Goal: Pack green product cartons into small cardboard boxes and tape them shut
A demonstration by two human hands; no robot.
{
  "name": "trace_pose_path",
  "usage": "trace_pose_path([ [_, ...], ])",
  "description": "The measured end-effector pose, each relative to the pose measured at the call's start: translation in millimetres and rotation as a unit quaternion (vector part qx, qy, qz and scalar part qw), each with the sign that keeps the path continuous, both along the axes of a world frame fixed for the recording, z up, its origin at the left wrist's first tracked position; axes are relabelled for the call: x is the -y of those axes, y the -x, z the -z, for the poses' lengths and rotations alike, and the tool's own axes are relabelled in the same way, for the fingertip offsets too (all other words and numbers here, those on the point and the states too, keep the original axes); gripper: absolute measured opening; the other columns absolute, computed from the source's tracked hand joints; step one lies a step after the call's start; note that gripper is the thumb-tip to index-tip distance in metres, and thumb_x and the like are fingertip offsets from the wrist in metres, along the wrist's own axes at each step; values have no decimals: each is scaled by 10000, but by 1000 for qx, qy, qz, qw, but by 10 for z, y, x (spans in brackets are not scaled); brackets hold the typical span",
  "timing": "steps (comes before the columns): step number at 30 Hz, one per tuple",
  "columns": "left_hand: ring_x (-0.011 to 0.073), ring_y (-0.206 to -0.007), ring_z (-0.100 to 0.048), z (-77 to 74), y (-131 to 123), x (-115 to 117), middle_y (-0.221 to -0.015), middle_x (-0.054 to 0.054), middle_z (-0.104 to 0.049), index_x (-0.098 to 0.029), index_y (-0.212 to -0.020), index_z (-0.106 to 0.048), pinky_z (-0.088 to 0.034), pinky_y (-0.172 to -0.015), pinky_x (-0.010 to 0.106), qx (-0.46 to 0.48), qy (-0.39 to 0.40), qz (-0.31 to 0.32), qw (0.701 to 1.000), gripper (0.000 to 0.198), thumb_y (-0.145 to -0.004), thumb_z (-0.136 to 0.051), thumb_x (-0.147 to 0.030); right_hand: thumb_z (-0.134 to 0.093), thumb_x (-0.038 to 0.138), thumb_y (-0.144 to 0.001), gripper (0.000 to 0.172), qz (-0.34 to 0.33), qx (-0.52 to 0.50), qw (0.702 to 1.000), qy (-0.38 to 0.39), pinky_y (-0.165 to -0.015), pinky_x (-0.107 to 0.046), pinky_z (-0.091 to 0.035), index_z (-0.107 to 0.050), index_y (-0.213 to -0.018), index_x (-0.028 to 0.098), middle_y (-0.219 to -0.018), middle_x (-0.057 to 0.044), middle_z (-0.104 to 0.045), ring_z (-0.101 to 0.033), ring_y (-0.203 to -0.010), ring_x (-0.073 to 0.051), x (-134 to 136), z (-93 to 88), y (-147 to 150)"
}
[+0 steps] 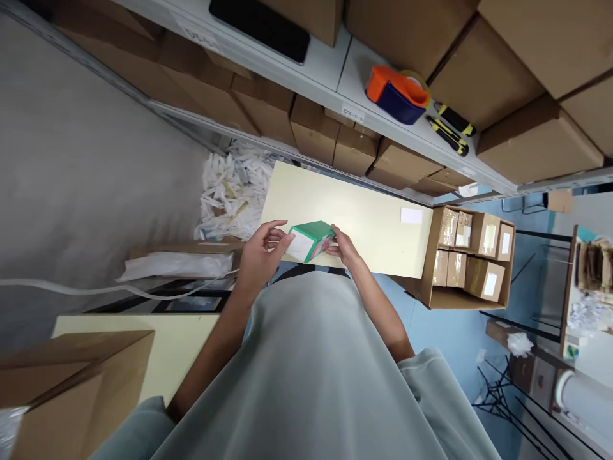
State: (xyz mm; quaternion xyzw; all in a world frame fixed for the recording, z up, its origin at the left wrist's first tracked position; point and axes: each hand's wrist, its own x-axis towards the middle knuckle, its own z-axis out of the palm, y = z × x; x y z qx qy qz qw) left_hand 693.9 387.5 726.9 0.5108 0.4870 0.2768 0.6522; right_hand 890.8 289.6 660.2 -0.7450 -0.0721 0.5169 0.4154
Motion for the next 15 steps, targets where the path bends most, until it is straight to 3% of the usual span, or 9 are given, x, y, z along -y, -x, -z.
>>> trace_pose_path([
  [4, 231, -1088, -727, 505, 244, -95, -1128, 65, -792, -230, -1174, -851, -574, -905, 243, 23, 69, -118, 990, 247, -941, -916, -277, -757, 705, -1018, 474, 25, 4, 999, 47, -804, -314, -711, -586, -1043, 264, -1009, -20, -743, -749, -797, -159, -447, -19, -125],
  [7, 237, -1094, -759, 971, 306, -213, -1121, 72, -821, -219, -1129, -835, -583, -901, 251, 52, 140, -191, 970, 222, -925, -916, -255, -741, 683, -1025, 436, -66, 137, 987, 46, -915, -352, -701, -605, -1118, 279, -1115, -25, -771, -786, -999, -201, -1012, 13, -164],
  [11, 210, -1007, -815, 1487, 209, -413, -1042, 57, -826, -203, -1114, -765, -605, -959, 300, 124, 288, -244, 918, 293, -883, -940, -240, -716, 681, -1046, 454, -215, 326, 915, 97, -1171, -510, -625, -662, -1252, 280, -1331, -98, -790, -767, -1291, -326, -1892, 131, -93],
  [15, 213, -985, -847, 1794, 51, -648, -991, 51, -822, -216, -1095, -672, -626, -1070, 390, 159, 397, -235, 873, 354, -858, -924, -140, -729, 641, -1069, 510, -286, 386, 863, 154, -1223, -567, -593, -655, -1388, 250, -1553, -186, -707, -738, -1395, -409, -2542, 316, 86],
])
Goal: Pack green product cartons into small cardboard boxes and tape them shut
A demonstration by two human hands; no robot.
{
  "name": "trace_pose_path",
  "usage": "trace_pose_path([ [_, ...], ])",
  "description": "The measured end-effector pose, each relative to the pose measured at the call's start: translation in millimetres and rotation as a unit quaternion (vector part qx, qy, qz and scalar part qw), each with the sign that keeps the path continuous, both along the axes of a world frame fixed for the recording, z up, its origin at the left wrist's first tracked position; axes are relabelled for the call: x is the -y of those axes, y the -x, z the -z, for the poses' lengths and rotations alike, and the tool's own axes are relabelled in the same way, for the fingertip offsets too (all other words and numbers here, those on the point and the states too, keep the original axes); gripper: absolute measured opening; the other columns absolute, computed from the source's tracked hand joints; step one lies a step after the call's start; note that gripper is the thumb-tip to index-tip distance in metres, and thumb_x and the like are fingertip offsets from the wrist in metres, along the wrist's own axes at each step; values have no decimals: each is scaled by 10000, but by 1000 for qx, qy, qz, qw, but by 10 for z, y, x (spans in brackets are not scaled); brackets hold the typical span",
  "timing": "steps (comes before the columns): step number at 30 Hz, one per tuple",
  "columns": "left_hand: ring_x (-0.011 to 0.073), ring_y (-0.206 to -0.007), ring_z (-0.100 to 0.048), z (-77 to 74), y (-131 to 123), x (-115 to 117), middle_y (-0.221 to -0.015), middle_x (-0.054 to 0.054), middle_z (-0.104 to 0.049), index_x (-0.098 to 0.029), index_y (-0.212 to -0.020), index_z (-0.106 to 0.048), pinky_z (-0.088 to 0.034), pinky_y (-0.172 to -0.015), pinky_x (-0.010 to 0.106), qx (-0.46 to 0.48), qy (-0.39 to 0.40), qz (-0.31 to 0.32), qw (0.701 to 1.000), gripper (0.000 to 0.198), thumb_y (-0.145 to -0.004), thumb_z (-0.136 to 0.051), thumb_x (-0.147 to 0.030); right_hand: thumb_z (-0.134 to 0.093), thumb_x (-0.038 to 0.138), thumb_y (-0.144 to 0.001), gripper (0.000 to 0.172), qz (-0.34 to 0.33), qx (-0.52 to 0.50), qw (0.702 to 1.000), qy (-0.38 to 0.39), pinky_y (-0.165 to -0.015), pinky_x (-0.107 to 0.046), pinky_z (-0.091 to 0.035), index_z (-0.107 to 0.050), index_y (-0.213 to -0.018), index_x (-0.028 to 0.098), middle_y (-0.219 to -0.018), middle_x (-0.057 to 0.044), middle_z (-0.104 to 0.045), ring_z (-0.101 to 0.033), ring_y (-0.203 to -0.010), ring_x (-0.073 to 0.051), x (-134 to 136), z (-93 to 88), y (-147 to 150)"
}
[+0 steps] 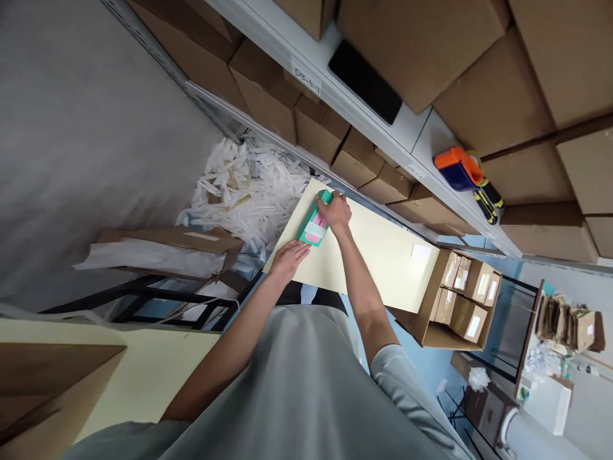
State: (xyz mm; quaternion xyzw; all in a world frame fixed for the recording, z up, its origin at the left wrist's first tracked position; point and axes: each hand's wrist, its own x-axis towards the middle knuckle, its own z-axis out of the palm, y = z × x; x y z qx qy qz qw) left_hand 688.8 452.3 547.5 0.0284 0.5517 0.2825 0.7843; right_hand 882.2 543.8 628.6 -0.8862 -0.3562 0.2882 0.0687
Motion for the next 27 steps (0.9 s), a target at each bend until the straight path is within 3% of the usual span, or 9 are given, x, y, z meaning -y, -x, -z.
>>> trace_pose_path([
  [6, 192, -959, -813, 186, -74, -223, -969, 36, -797, -238, -1028, -621, -613, -1115, 402, 42, 13, 11, 999, 346, -838, -889, -128, -672, 556, -1137, 497, -32, 39, 997, 57, -1234, -607, -579, -631, -1472, 190, -1610, -246, -668, -737, -1406, -440, -287, 159, 128],
  [9, 226, -951, -791, 158, -13, -195, -956, 41, -773, -238, -1057, -660, -607, -1116, 462, 42, 7, 15, 999, 386, -777, -920, -181, -632, 489, -1158, 489, -36, 55, 997, 47, -1226, -602, -585, -619, -1517, 157, -1641, -274, -646, -734, -1411, -437, -251, 101, 148],
  [12, 279, -1102, -777, 62, 92, -87, -1034, 70, -768, -234, -1081, -703, -572, -1151, 500, 21, -14, 8, 1000, 458, -698, -955, -260, -649, 426, -1133, 495, -48, 71, 996, -18, -1228, -569, -588, -619, -1539, 145, -1662, -279, -633, -712, -1449, -427, -103, -34, 190],
  [18, 385, -1427, -686, -269, 286, 178, -1259, 139, -803, -219, -1090, -802, -492, -1246, 511, -12, -105, -19, 994, 533, -604, -949, -380, -635, 433, -1131, 502, -111, 56, 986, -113, -1257, -544, -561, -680, -1522, 121, -1560, -267, -724, -704, -1481, -410, 543, -433, 381],
  [23, 381, -1380, -724, -628, 562, 431, -1323, 163, -829, -215, -1133, -826, -508, -1261, 532, -52, -217, -53, 973, 520, -621, -876, -298, -652, 490, -1113, 518, -155, -35, 968, -195, -1289, -533, -545, -733, -1492, 145, -1548, -227, -766, -708, -1485, -379, 1225, -783, 642],
  [27, 352, -1287, -763, -846, 983, 862, -1370, 138, -837, -229, -1171, -845, -562, -1210, 525, -103, -272, -118, 949, 569, -602, -840, -225, -667, 553, -1103, 534, -214, -120, 941, -232, -1308, -541, -540, -757, -1475, 180, -1543, -200, -781, -722, -1482, -366, 1766, -967, 857],
])
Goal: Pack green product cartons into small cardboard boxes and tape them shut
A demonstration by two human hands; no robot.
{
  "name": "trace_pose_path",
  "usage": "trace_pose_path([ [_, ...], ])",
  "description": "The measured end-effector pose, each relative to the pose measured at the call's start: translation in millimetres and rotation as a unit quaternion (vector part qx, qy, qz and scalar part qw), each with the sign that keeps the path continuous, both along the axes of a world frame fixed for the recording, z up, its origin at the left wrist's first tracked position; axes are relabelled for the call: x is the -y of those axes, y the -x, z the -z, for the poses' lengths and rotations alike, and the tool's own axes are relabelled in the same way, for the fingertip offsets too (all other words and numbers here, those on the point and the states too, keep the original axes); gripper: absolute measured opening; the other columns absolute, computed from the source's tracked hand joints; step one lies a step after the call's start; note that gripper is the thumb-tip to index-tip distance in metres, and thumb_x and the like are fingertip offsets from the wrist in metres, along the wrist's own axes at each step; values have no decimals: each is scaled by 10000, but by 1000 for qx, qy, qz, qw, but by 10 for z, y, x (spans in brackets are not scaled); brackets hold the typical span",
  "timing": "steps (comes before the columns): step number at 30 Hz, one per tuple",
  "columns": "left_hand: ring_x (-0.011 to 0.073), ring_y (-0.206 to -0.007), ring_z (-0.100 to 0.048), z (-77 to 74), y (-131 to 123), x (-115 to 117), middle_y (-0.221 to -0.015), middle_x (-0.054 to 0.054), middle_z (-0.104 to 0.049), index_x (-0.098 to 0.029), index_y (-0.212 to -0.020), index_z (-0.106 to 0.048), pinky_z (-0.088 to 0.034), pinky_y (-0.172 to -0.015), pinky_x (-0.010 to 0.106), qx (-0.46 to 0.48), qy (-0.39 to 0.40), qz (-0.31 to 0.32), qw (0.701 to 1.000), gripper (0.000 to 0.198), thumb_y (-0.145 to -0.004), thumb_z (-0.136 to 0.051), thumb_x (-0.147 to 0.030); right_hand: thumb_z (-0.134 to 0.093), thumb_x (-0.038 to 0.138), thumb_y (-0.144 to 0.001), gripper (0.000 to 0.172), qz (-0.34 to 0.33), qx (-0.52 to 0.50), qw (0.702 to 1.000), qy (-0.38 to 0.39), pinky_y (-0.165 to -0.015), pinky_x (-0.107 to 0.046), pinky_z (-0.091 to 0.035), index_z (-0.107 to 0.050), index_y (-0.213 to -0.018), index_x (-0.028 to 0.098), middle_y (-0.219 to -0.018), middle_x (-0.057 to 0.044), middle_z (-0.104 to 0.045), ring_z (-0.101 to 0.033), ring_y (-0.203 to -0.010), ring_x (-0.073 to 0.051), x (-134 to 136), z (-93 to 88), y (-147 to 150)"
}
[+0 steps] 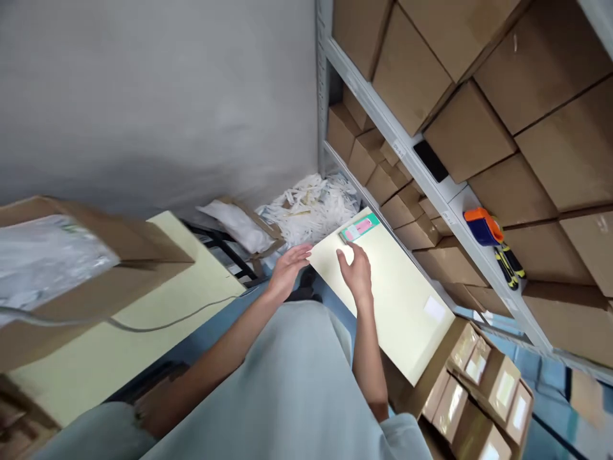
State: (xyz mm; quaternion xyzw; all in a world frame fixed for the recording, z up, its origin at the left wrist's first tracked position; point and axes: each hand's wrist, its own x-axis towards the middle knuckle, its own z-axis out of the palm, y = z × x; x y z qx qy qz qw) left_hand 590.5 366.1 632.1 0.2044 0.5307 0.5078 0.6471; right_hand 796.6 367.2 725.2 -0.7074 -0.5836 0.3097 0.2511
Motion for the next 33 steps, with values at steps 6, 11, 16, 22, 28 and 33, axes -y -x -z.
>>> trace_pose_path([
  [6, 324, -1184, -802, -190, 686, 992, -1331, 140, -847, -220, -1172, -845, -611, -1105, 481, -27, -8, -129, 991, 592, -583, -903, -211, -699, 576, -1083, 495, -159, -69, 983, 58, -1312, -569, -545, -785, -1443, 248, -1544, -157, -795, -732, -1489, -360, 614, -2, 267],
  [11, 313, -1166, -802, -342, 1185, 1635, -1328, 143, -843, -220, -1165, -845, -622, -1032, 432, -36, -24, -224, 974, 599, -574, -944, -253, -708, 558, -1078, 478, -267, -67, 956, 101, -1283, -567, -569, -785, -1445, 262, -1524, -147, -810, -747, -1477, -351, 849, -47, 611],
  [16, 314, -1220, -790, -455, 1638, 2042, -1388, 151, -824, -229, -1169, -839, -621, -1061, 434, -11, -43, -318, 947, 602, -576, -940, -256, -691, 539, -1095, 466, -357, -36, 929, 90, -1250, -541, -593, -780, -1456, 258, -1513, -150, -815, -767, -1449, -343, 900, -275, 1093],
  [22, 304, -1217, -789, -468, 2373, 2621, -1407, 145, -818, -241, -1203, -844, -618, -1080, 441, 15, -52, -417, 907, 629, -586, -958, -276, -680, 524, -1119, 469, -477, 2, 876, 75, -1255, -511, -592, -763, -1494, 255, -1558, -144, -791, -766, -1446, -328, 1063, -485, 2242],
  [28, 279, -1178, -793, -230, 3470, 3577, -1377, 126, -829, -256, -1195, -842, -628, -1076, 436, 14, -65, -518, 853, 620, -586, -963, -265, -688, 509, -1141, 459, -609, 45, 785, 104, -1228, -463, -588, -743, -1522, 258, -1527, -123, -804, -767, -1405, -289, 1643, -475, 3881],
  [33, 248, -1100, -791, -38, 4264, 4354, -1274, 104, -843, -243, -1137, -841, -644, -1077, 433, 31, -42, -591, 805, 592, -559, -923, -152, -692, 498, -1153, 441, -681, 67, 718, 124, -1200, -420, -596, -743, -1526, 268, -1545, -114, -793, -762, -1414, -276, 2179, -354, 4978],
])
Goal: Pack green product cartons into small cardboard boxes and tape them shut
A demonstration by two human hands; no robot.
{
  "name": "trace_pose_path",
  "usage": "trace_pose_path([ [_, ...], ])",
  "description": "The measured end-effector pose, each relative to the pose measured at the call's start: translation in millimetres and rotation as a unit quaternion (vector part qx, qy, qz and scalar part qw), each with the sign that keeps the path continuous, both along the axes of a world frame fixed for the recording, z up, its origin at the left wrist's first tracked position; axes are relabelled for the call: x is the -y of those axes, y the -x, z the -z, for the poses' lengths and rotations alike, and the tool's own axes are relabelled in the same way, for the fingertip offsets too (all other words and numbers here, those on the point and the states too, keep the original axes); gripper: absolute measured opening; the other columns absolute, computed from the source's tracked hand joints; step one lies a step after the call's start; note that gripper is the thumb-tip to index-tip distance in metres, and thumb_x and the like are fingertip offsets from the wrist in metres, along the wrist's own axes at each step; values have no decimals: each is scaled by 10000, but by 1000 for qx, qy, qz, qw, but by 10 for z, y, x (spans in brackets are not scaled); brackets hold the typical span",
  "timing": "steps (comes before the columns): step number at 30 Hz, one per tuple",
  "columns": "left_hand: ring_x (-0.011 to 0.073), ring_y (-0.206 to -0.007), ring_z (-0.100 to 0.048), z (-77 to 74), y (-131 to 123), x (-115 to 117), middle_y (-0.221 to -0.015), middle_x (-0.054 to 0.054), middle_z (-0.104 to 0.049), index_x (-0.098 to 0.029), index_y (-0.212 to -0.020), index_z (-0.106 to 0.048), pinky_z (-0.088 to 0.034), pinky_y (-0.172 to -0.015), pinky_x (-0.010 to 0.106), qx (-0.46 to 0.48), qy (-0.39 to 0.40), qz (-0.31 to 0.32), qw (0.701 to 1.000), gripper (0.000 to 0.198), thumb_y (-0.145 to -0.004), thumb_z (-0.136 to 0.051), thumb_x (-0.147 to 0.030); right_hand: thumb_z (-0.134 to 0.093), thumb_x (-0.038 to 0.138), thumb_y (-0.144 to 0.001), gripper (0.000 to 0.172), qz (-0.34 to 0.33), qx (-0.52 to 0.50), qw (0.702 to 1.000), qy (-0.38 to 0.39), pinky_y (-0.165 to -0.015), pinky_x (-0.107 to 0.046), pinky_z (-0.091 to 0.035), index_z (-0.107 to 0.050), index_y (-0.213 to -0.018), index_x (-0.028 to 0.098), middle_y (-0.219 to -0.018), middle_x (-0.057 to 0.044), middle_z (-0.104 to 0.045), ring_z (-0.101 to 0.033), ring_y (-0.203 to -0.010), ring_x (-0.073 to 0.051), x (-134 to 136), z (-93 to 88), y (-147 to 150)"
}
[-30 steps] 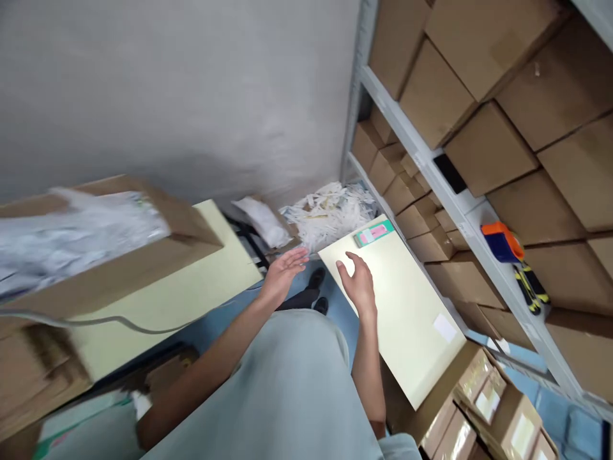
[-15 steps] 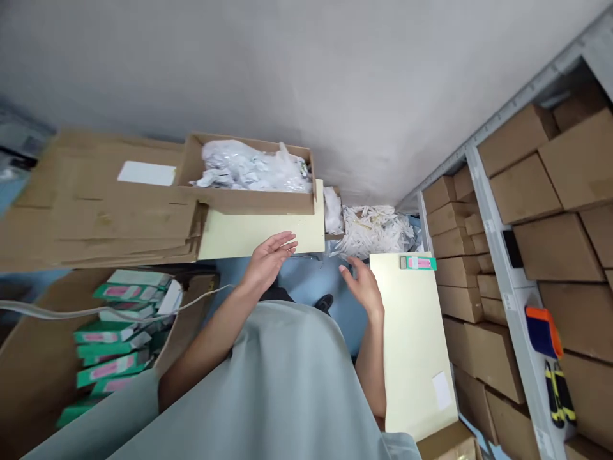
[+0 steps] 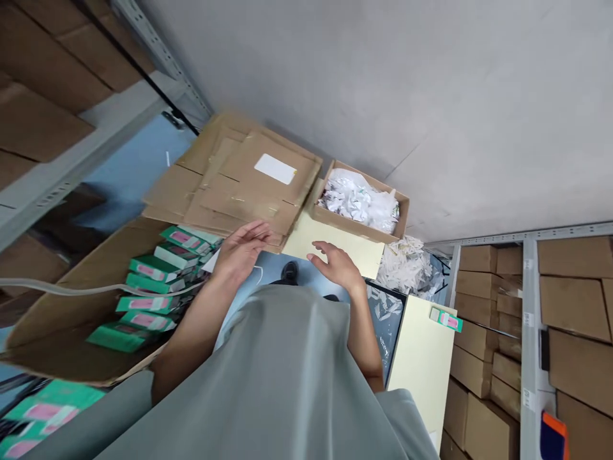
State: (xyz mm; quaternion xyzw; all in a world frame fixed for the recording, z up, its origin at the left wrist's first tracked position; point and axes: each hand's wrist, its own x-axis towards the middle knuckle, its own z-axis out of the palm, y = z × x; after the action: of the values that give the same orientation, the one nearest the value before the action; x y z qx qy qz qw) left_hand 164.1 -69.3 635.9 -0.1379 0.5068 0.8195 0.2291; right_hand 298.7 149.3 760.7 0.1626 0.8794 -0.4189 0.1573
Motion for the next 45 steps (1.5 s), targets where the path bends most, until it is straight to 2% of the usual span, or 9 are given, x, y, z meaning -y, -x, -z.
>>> trace_pose_path([
  [4, 221, -1085, -785, 48, 461, 394, -1251, 89, -836, -244, -1129, -851, -644, -1061, 379, 19, -3, -25, 1000, 552, -598, -924, -114, -689, 473, -1161, 425, -48, 28, 998, -6, -1230, -433, -581, -749, -1520, 253, -1508, -127, -812, -775, -1411, -286, 332, 124, 599],
  [8, 235, -1137, -782, 96, 784, 593, -1249, 85, -829, -243, -1149, -849, -640, -1077, 380, 16, -10, -56, 998, 556, -618, -912, -91, -705, 461, -1158, 406, -100, 50, 994, 0, -1233, -445, -586, -760, -1503, 254, -1505, -125, -817, -790, -1401, -301, 532, 217, 1012],
  [11, 235, -1122, -781, 141, 915, 666, -1262, 83, -834, -242, -1146, -855, -640, -1099, 397, 15, -19, -78, 997, 563, -605, -899, -92, -720, 476, -1153, 386, -121, 61, 991, 5, -1223, -435, -592, -775, -1479, 276, -1485, -103, -829, -799, -1388, -297, 596, 233, 1231],
  [15, 245, -1140, -786, 175, 934, 722, -1266, 89, -837, -232, -1159, -854, -633, -1128, 422, 30, -27, -89, 995, 575, -605, -879, -79, -703, 484, -1163, 383, -129, 76, 989, -4, -1231, -441, -583, -779, -1469, 265, -1489, -109, -827, -795, -1399, -302, 624, 200, 1423],
  [19, 243, -1124, -787, 208, 862, 755, -1221, 82, -835, -237, -1132, -843, -645, -1093, 415, 64, -22, -87, 994, 538, -616, -907, -99, -663, 478, -1184, 379, -124, 81, 989, -9, -1220, -430, -587, -772, -1478, 266, -1522, -98, -812, -795, -1397, -294, 645, 196, 1489],
  [24, 226, -1071, -780, 277, 824, 788, -1171, 69, -833, -244, -1098, -842, -656, -1022, 363, 82, -26, -89, 992, 562, -562, -957, -122, -662, 479, -1184, 394, -118, 92, 989, 3, -1193, -422, -604, -761, -1503, 271, -1521, -101, -813, -800, -1389, -292, 665, 267, 1455],
  [35, 218, -1094, -784, 298, 981, 996, -1233, 84, -829, -234, -1114, -843, -649, -1092, 380, 81, -26, -92, 992, 544, -609, -877, -33, -726, 523, -1145, 376, -94, 94, 991, 12, -1162, -414, -631, -807, -1428, 290, -1424, -82, -858, -827, -1336, -279, 688, 454, 1457],
  [40, 227, -1109, -788, 291, 985, 1020, -1213, 77, -828, -236, -1101, -836, -652, -1099, 392, 80, -26, -88, 993, 520, -627, -887, -30, -712, 489, -1153, 386, -91, 90, 992, 11, -1177, -417, -623, -793, -1457, 266, -1447, -104, -850, -826, -1339, -274, 735, 476, 1508],
  [45, 228, -1110, -791, 339, 929, 983, -1215, 79, -833, -239, -1103, -839, -657, -1054, 366, 86, -26, -90, 992, 524, -610, -915, -75, -716, 540, -1145, 417, -93, 93, 991, 12, -1176, -408, -623, -791, -1464, 281, -1452, -95, -846, -816, -1353, -273, 759, 451, 1494],
])
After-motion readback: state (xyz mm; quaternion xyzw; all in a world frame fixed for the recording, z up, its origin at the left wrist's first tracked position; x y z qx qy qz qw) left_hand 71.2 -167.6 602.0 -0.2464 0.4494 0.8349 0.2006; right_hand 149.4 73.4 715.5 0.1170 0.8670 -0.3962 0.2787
